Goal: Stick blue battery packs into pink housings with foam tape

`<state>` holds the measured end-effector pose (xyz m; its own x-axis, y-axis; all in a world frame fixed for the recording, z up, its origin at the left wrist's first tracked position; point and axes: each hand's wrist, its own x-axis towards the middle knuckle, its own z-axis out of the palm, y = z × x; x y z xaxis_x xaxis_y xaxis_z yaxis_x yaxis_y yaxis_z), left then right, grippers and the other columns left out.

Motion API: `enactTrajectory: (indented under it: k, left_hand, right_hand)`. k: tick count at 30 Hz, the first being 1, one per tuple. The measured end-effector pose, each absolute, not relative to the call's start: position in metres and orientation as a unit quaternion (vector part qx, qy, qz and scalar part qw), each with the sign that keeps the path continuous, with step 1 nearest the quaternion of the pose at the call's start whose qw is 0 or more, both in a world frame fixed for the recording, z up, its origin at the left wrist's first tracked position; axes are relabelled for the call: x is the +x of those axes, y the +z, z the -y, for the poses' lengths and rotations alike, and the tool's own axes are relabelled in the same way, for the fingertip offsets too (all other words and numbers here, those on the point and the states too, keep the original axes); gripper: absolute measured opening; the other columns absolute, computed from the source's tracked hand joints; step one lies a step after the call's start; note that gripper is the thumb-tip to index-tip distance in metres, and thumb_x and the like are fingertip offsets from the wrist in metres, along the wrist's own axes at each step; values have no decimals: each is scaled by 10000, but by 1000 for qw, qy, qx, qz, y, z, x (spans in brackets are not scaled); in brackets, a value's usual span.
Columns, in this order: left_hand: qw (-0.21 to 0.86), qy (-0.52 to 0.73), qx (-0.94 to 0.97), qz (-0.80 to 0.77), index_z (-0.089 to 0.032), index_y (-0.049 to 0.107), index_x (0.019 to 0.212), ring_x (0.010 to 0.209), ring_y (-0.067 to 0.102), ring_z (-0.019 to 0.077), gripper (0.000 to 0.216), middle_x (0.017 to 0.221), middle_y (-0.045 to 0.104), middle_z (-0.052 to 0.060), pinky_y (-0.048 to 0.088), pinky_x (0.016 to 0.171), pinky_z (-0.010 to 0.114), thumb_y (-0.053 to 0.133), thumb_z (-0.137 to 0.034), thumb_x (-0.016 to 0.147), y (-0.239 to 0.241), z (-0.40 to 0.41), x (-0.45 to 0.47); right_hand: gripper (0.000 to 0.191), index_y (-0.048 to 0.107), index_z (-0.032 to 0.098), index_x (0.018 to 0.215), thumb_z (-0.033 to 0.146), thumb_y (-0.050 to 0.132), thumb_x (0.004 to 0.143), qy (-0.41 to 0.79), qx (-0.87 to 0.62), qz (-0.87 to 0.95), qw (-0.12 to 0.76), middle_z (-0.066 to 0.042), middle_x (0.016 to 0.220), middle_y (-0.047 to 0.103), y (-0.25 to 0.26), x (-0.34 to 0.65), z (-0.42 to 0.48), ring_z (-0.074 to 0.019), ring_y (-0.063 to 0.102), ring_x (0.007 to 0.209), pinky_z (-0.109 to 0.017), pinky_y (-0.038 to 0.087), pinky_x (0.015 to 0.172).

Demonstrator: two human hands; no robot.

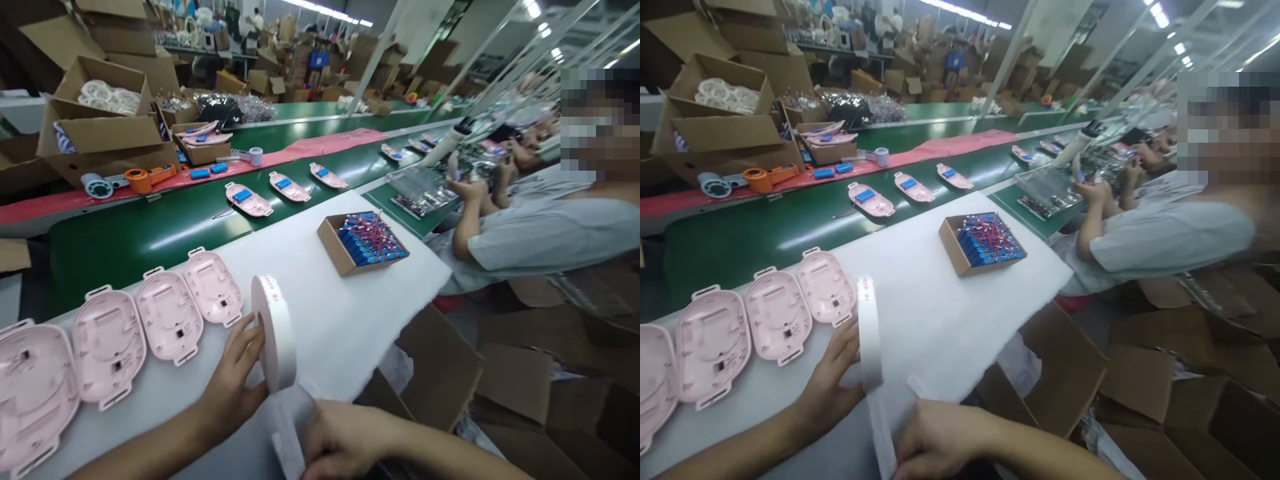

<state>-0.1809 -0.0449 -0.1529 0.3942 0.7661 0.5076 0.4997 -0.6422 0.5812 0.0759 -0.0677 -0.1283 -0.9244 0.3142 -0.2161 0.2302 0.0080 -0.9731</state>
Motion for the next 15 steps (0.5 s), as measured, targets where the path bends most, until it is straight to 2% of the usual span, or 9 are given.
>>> enactTrajectory:
  k: [3, 5, 6, 7, 9, 11, 13, 15]
  left_hand:
    - [156, 404, 823, -368, -177, 461, 1523, 1506, 433, 382, 597, 1377, 615, 193, 497, 1169, 635, 662, -129, 963, -166, 44, -181]
    - [136, 421, 826, -350, -165, 502, 1480, 1498, 448, 387, 568, 1325, 648, 185, 478, 1186, 645, 669, -90, 943, -172, 44, -179]
    - [126, 428, 827, -343, -158, 515, 1465, 1495, 454, 389, 559, 1301, 664, 183, 478, 1191, 639, 671, -78, 935, -173, 45, -178]
    - [116, 432, 828, -337, -150, 524, 1454, 1492, 461, 392, 553, 1279, 678, 181, 487, 1189, 628, 673, -70, 928, -174, 45, -177]
    - [101, 429, 837, -325, -140, 537, 1443, 1491, 465, 400, 552, 1255, 696, 182, 521, 1167, 597, 671, -53, 914, -175, 47, -176]
    - [90, 423, 846, -313, -137, 533, 1460, 1496, 459, 411, 581, 1273, 697, 189, 554, 1135, 576, 642, -22, 901, -178, 48, -178]
    - [79, 415, 854, -304, -139, 502, 1505, 1500, 454, 421, 654, 1315, 688, 199, 570, 1111, 568, 612, 19, 880, -184, 47, -181]
    - [60, 403, 861, -305, -162, 471, 1547, 1497, 460, 427, 743, 1336, 688, 197, 573, 1100, 568, 607, 59, 850, -195, 45, -183]
  right_hand:
    - [535, 773, 253, 833, 674, 498, 1018, 556, -279, 776, 111, -59, 759, 765, -117, 113, 14, -210, 701, 673, -314, 529, 638]
    - [507, 783, 200, 949, 555, 442, 1070, 399, -432, 788, 183, -78, 824, 774, -100, 143, -43, -211, 706, 731, -319, 545, 717]
    - [446, 778, 179, 1021, 472, 447, 1074, 287, -514, 785, 191, -85, 879, 777, -91, 157, -73, -213, 702, 768, -323, 545, 753]
    - [382, 758, 156, 1142, 388, 465, 1062, 179, -581, 776, 168, -105, 999, 781, -83, 169, -102, -228, 704, 868, -339, 542, 831]
    - [371, 711, 131, 1285, 306, 525, 1016, 36, -652, 750, 109, -157, 1224, 736, -73, 185, -150, -282, 657, 1105, -398, 501, 988]
    - [413, 703, 124, 1319, 318, 610, 967, -12, -672, 737, 71, -208, 1354, 662, -72, 190, -180, -359, 553, 1265, -484, 441, 1068]
    - [423, 731, 125, 1279, 345, 682, 920, -36, -681, 729, 57, -235, 1381, 627, -78, 189, -194, -415, 494, 1298, -545, 412, 1070]
    - [376, 759, 135, 1226, 329, 696, 910, -54, -687, 723, 51, -234, 1363, 632, -87, 184, -200, -423, 486, 1285, -562, 396, 1057]
